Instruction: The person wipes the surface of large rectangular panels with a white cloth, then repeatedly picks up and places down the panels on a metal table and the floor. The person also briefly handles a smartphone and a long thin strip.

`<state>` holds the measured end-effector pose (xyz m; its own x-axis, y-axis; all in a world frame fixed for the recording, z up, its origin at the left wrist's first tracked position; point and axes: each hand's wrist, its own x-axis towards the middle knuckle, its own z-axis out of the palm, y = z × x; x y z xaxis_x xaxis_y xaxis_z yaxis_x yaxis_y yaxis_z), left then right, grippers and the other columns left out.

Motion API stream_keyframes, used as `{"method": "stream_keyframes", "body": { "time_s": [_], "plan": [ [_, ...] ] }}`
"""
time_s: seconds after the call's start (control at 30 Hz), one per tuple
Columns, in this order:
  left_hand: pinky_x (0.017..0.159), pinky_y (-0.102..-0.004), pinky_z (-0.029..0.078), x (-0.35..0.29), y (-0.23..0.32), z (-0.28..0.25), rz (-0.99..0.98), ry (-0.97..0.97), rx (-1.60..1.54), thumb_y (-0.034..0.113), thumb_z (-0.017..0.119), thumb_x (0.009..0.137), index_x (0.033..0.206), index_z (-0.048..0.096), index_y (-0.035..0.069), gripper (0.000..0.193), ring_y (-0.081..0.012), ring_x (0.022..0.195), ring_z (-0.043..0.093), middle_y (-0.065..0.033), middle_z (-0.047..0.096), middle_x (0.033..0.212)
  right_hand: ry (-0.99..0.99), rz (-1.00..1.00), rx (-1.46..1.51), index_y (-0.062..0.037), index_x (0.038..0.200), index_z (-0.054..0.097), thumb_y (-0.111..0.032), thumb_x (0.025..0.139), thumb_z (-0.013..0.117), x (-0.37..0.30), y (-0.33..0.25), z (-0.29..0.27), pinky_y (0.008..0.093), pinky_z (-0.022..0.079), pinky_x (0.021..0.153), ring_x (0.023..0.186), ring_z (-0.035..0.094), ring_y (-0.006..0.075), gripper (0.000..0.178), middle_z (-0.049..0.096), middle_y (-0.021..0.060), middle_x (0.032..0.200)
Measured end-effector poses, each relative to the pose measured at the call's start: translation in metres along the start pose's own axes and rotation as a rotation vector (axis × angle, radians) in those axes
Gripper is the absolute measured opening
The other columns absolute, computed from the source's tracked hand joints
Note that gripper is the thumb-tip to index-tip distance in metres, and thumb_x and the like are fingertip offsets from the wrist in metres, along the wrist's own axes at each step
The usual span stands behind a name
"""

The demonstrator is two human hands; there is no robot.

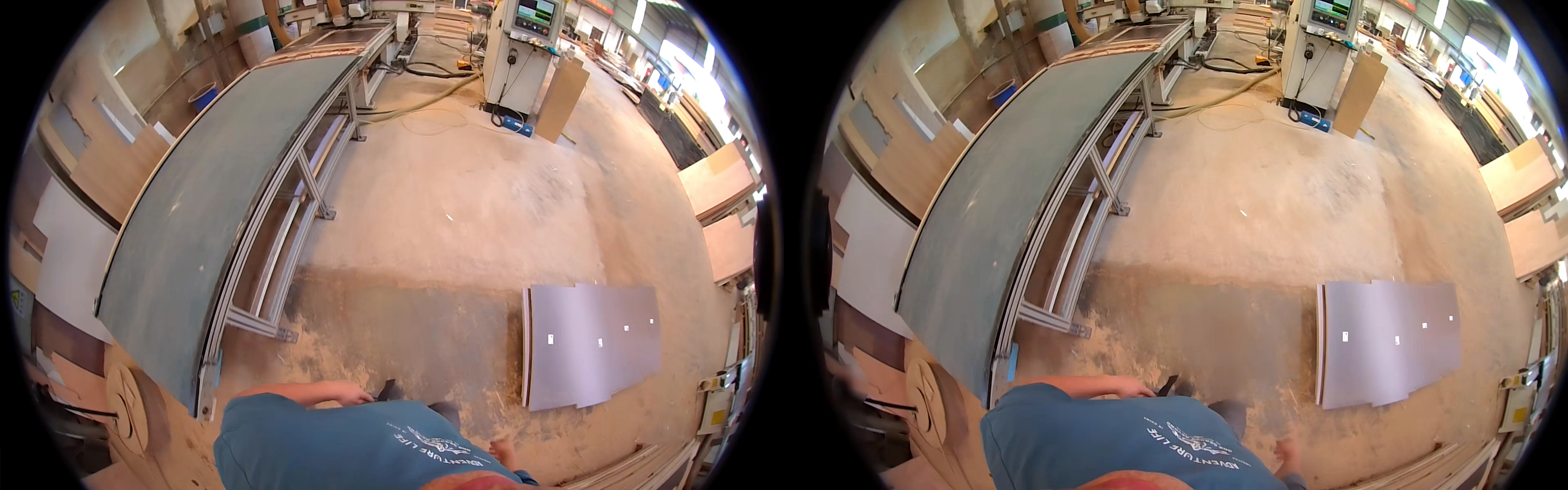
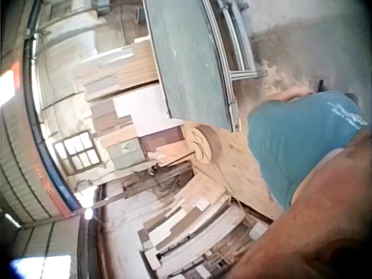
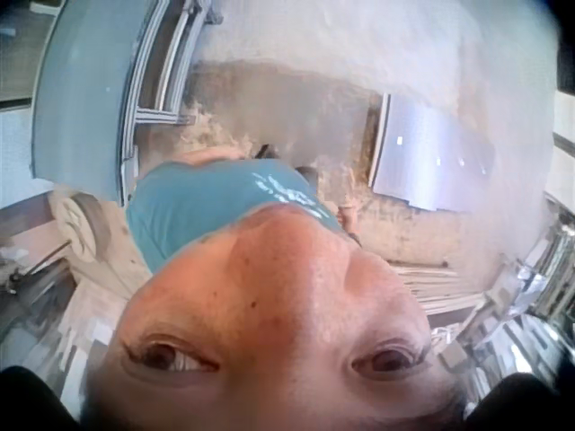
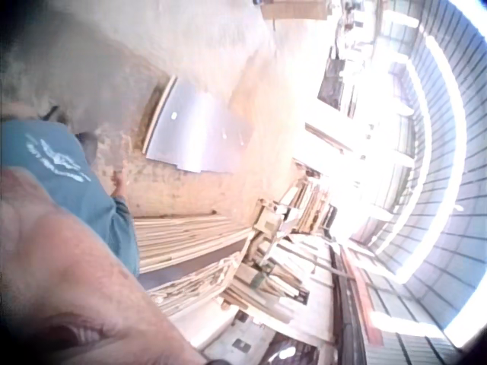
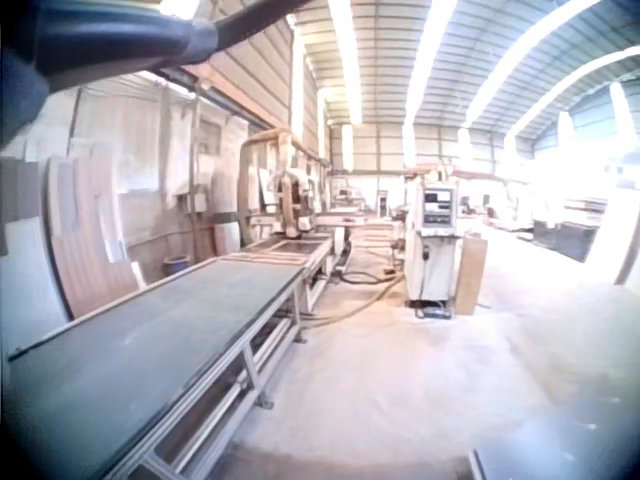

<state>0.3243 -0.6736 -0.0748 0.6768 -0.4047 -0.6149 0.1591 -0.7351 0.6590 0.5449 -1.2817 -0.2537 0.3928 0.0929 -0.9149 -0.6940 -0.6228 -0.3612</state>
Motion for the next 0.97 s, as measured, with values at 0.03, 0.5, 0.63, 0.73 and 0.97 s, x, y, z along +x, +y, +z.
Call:
{"method": "stream_keyframes", "body": {
  "time_s": [0.03,0.5,0.63,0.73,0.97],
  "plan": [
    [0.086,-0.0471,0.05,0.014,-0.007,-0.015,0.036,-0.035,0.06,0.031,0.048,0.094,0.128,0.061,0.016,0.04,-0.0368,0.104,0.064,-0.0161,0.069,0.112,-0.053,0.155,0.183,-0.0069,0.111,0.061,-0.019,0.088,0.066,0.007,0.014,-0.012,0.0405,0.053,0.056,0.069,0.066,0.0264,0.026,0.065,0.0111,0.082],
    [0.071,-0.0432,0.052,0.254,-0.077,-0.336,-0.393,0.576,0.481,0.022,0.056,0.081,0.083,0.073,0.008,0.022,-0.0305,0.094,0.062,-0.0136,0.065,0.094,0.111,-0.411,-0.829,-0.0094,0.081,0.068,-0.023,0.082,0.066,0.236,-0.34,-0.143,0.0401,0.05,0.055,0.063,0.063,0.0207,0.014,0.064,0.0098,0.067],
    [0.074,-0.0406,0.05,0.304,-0.082,-0.463,-0.364,0.653,0.511,0.02,0.056,0.08,0.076,0.073,0.008,0.021,-0.0287,0.098,0.059,-0.0116,0.063,0.096,0.312,-0.492,-0.655,-0.0054,0.079,0.068,-0.014,0.082,0.059,0.313,-0.702,-0.166,0.0373,0.048,0.05,0.054,0.06,0.0189,0.013,0.064,0.0103,0.063],
    [0.075,-0.0424,0.05,0.346,-0.115,-0.53,-0.324,0.598,0.497,0.02,0.056,0.081,0.077,0.072,0.007,0.021,-0.0293,0.098,0.06,-0.0129,0.063,0.096,0.404,-0.851,-0.616,-0.0001,0.089,0.068,-0.019,0.091,0.054,0.338,-0.935,-0.12,0.0332,0.048,0.053,0.058,0.06,0.0171,0.024,0.065,0.0088,0.067],
    [0.084,-0.0447,0.05,0.386,-0.197,-0.722,-0.299,0.591,0.29,0.017,0.058,0.081,0.081,0.072,0.004,0.02,-0.032,0.098,0.061,-0.0151,0.064,0.096,0.141,-0.751,-0.468,0.0006,0.11,0.066,-0.019,0.09,0.054,0.35,-1.164,-0.045,0.0332,0.05,0.056,0.066,0.067,0.0196,0.03,0.07,0.0075,0.08]
  ]
}}
